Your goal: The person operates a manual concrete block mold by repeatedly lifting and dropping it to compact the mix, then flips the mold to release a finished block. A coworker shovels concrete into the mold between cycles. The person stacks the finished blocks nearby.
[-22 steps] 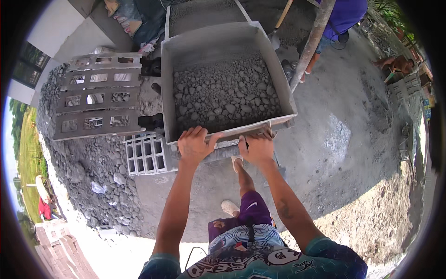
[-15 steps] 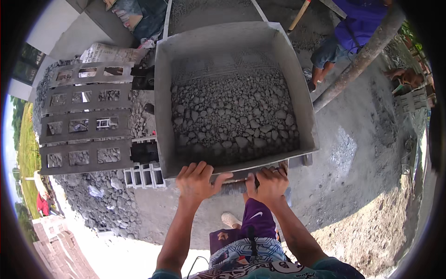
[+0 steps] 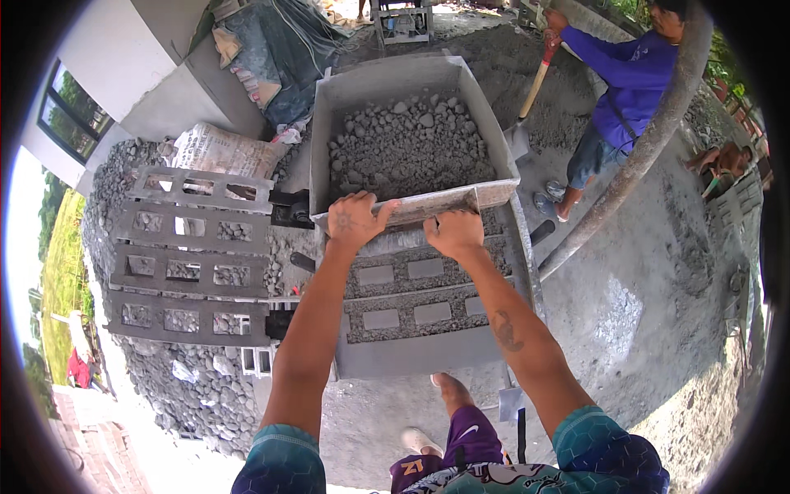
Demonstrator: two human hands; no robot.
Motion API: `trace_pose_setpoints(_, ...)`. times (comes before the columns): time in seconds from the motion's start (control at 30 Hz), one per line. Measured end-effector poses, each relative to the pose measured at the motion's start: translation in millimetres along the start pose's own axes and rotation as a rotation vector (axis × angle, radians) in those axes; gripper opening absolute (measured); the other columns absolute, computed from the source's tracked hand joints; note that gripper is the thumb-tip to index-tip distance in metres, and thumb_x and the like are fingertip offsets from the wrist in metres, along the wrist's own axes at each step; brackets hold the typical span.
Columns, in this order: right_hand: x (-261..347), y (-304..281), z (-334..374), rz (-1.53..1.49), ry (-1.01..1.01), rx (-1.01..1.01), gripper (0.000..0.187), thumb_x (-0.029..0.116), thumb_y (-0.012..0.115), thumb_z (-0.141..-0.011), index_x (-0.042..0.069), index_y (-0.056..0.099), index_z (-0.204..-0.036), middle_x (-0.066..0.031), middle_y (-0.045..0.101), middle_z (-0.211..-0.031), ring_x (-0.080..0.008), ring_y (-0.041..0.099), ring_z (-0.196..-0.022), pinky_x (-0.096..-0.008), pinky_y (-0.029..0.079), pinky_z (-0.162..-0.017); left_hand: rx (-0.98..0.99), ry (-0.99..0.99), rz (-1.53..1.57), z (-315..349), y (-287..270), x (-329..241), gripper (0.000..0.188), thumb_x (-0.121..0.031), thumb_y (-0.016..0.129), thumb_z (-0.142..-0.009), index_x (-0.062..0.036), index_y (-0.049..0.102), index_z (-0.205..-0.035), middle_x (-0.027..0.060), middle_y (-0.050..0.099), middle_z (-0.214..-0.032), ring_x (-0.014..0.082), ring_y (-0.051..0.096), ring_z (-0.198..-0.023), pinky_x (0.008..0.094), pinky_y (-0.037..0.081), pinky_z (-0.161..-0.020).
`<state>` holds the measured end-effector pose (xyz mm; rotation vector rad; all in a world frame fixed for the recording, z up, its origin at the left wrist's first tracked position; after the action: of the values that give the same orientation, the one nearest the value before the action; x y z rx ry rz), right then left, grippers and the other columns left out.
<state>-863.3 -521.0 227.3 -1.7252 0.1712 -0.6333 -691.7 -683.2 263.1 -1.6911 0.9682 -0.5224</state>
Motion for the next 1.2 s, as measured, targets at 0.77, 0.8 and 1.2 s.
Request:
trace_pose_setpoints(0.77, 31, -19, 310, -0.066, -0.085, -0.133, 0.035, 0.035, 0.066, -0.09, 0.008, 0.075, -0.07, -0.0135, 0.074, -0.072, -0.0321, 0.073, -0.068, -0.0468, 0.058, -0.083, -0.175, 0.073, 0.118, 277, -84, -101, 0.06, -0.059, 0.077, -0.091, -0.006, 0.067, -0.065, 0.0063, 0.066, -0.069, 0.0276, 0.067, -0.061, 0.0383, 0.054, -0.06)
trace_pose_setpoints(0.8, 32, -16, 318, -0.073, -0.066, -0.14, 0.032, 0.034, 0.068, -0.088, 0.009, 0.074, -0.069, -0.0123, 0.073, -0.071, -0.031, 0.072, -0.066, -0.0455, 0.058, -0.082, -0.229, 0.093, 0.126, 283, -80, -102, 0.06, -0.06, 0.079, -0.089, -0.0077, 0.064, -0.063, 0.0042, 0.062, -0.067, 0.0246, 0.063, -0.057, 0.0366, 0.049, -0.055)
trace_pose_setpoints(1.2, 0, 10, 37, -0.017, -0.116, -0.318, 0.033, 0.036, 0.068, -0.086, 0.008, 0.072, -0.068, -0.0122, 0.068, -0.061, -0.0348, 0.066, -0.056, -0.0447, 0.056, -0.066, -0.269, 0.113, 0.063, 24, -4, -12, 0.063, -0.062, 0.079, -0.088, -0.0068, 0.063, -0.062, 0.0057, 0.066, -0.068, 0.0241, 0.068, -0.06, 0.0352, 0.053, -0.058)
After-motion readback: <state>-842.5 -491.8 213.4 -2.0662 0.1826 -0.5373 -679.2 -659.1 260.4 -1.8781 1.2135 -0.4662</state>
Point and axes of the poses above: each hand's wrist, its own z-axis away from the middle knuckle, its own y-axis out of the palm, x = y × z, the point moved 1 cm from there along -z, towards the middle knuckle
